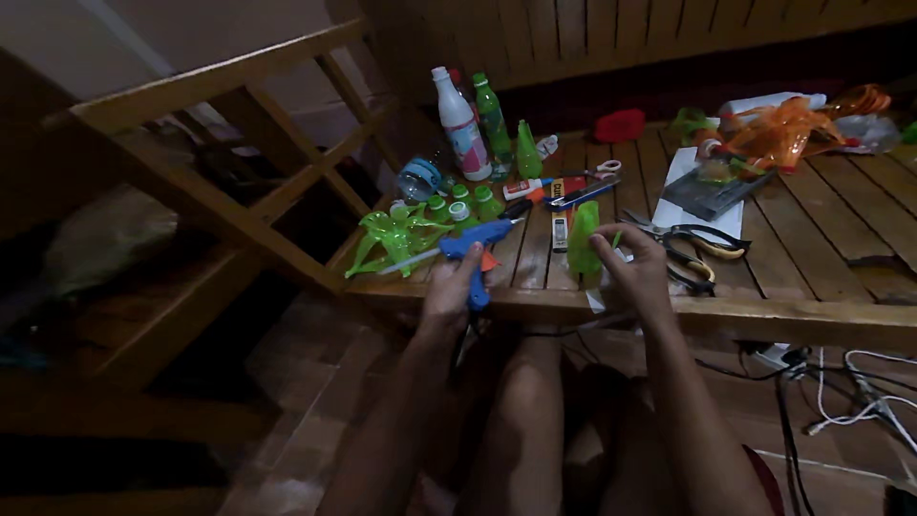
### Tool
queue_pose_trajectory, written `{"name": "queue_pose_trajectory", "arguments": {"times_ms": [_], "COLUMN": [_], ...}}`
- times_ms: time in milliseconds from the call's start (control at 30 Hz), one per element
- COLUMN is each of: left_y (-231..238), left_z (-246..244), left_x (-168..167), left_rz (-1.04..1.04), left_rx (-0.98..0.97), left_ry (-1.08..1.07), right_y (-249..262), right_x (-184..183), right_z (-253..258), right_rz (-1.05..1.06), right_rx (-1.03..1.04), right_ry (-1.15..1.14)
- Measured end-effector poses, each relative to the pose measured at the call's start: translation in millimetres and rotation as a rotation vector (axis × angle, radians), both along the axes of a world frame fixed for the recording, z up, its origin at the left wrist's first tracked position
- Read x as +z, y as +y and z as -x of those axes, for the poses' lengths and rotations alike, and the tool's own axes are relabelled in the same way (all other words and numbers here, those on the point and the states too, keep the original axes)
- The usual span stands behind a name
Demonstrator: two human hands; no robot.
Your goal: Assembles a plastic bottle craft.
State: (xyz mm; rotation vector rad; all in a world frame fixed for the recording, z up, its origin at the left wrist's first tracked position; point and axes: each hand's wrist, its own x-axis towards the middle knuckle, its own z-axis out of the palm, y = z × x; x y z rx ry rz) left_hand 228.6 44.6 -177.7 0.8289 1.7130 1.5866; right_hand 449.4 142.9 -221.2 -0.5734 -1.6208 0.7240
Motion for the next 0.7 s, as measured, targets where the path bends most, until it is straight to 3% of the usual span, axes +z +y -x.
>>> {"name": "queue_pose_trajectory", "arguments": {"times_ms": [233,367,500,567,700], "left_y": [13,-5,-8,0,15], "left_z": [-11,-14,-46,-65,-85], "left_x": [-2,-1,-8,-7,-1], "left_rz": [0.103,0.044,-0.3,-0.392,-0.341], "left_rx": [-0.087,-0.081,-0.103,-0.194,-0.252], "left_ry": [-0.065,0.379,0.72,0.7,0.606], "right_y": [1,-1,-3,-4,-1], "right_x": [0,0,1,1,0], "right_z": [0,0,-1,-1,-1], "right_rz": [-0.034,-0.026,-0.054,-0.058,-0.064], "right_rx": [-0.013,-0.01,-0.008,-0.004,0.009], "right_ry": [-0.007,-0.012,-0.037,-0.043,-0.029]}}
